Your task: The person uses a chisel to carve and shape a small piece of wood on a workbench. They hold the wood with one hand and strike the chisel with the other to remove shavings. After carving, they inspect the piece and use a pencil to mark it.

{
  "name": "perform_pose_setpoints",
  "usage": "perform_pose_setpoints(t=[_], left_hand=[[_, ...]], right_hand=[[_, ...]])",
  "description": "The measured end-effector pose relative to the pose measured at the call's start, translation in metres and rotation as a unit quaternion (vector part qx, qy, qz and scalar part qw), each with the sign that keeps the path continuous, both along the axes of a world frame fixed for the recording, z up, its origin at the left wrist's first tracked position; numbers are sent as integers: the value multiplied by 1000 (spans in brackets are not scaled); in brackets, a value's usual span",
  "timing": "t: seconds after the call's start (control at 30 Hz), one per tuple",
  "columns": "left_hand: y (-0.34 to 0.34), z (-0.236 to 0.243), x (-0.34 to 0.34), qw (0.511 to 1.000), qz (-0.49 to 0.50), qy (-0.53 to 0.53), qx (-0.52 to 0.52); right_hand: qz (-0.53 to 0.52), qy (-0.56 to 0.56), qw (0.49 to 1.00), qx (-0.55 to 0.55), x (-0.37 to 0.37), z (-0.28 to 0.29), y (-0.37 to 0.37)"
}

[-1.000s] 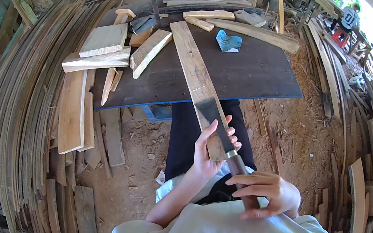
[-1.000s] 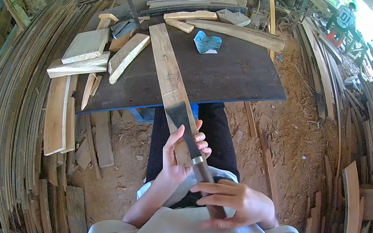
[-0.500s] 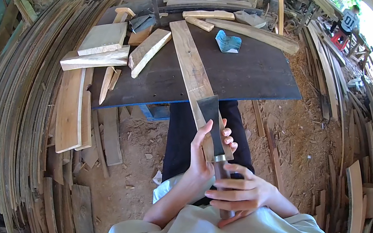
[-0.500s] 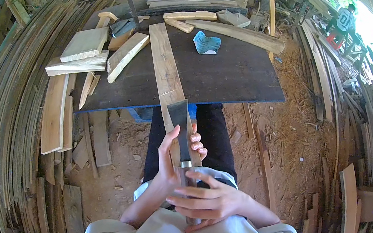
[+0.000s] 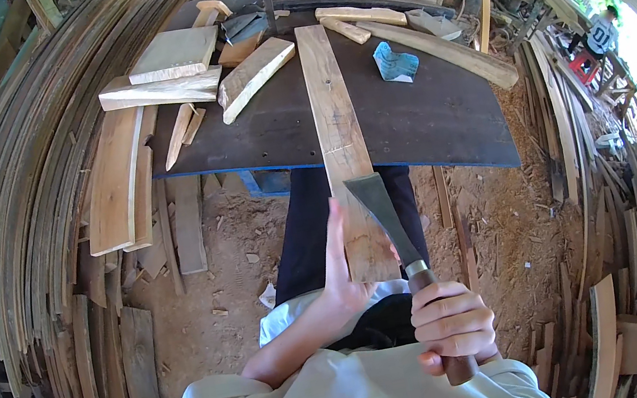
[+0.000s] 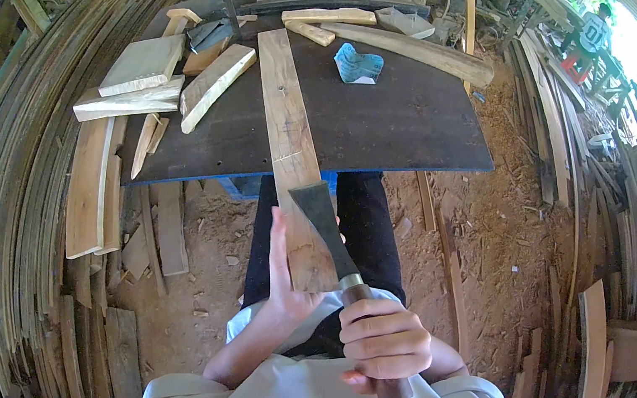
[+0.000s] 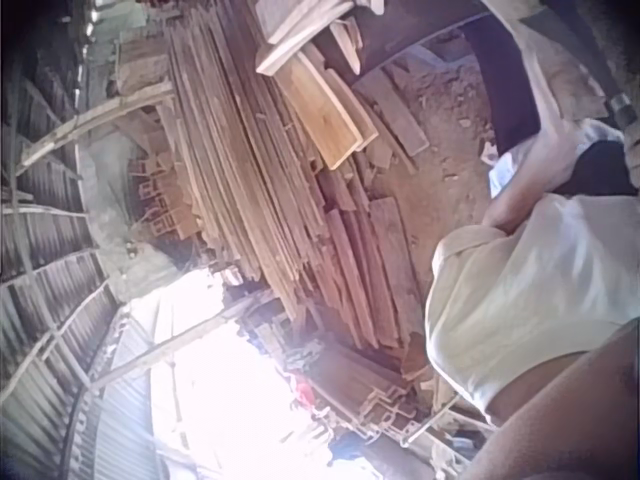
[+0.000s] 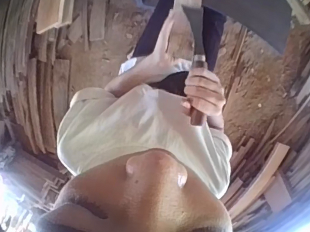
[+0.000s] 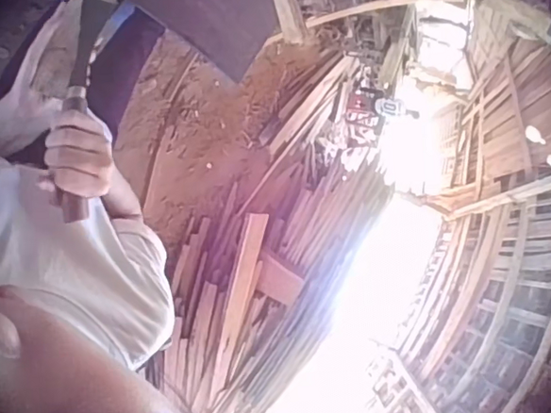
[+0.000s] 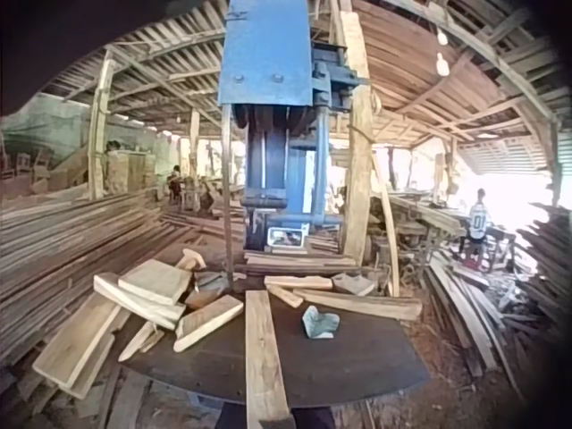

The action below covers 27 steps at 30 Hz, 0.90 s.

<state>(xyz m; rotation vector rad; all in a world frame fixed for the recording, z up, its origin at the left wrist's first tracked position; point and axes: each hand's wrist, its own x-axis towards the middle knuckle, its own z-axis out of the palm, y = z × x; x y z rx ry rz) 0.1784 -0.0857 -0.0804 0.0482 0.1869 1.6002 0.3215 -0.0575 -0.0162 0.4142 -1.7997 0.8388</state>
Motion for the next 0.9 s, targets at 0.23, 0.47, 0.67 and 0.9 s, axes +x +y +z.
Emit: perform_pose_setpoints(t=[0.23,0.47,0.67,0.9], left_hand=[[-2,6,0,998,-32,-25,40],[3,6,0,998,4,23,-64],[1,13,4,992,39,-10,-116],[4,-1,2,998,19,-4,-56]], right_hand=[[-11,1,999,50,-23,-16,15],[21,-1,999,48,-7,-3,-3],[-29,15,999,41,-33,-5,25],[-11,-4,1000,20,-7,-4,3]])
